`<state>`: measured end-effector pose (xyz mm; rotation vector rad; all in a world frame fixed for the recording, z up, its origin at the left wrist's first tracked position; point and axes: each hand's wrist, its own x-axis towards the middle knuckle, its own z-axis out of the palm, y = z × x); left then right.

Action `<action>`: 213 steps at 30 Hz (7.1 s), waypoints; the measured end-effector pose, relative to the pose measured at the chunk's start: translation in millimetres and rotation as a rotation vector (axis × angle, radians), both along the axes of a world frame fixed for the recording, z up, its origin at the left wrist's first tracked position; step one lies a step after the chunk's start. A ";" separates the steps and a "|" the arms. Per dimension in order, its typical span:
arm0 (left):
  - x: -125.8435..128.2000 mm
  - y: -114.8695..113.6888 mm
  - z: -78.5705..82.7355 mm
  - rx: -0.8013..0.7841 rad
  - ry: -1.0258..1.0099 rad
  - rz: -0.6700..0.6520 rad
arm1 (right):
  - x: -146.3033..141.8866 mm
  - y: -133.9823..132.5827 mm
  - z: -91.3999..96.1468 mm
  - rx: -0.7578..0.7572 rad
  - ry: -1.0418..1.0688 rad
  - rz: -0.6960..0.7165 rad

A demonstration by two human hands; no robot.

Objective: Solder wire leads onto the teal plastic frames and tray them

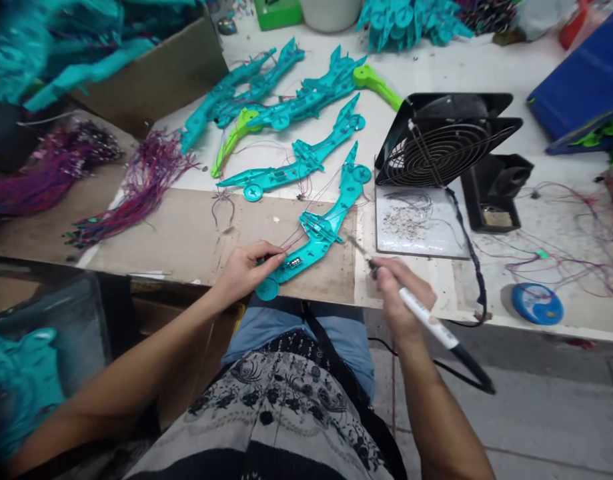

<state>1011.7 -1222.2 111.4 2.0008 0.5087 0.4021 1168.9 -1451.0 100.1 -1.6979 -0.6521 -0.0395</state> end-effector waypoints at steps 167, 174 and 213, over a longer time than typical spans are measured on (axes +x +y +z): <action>-15.4 -31.0 -15.1 0.665 0.013 0.067 | -59.0 23.2 2.2 0.064 -0.223 0.346; -14.7 -30.4 -15.6 0.650 0.036 0.066 | -53.7 20.7 -5.2 0.114 -0.177 0.275; -17.3 33.2 -2.6 0.218 0.011 0.100 | -43.4 105.3 7.3 -0.009 -0.360 0.341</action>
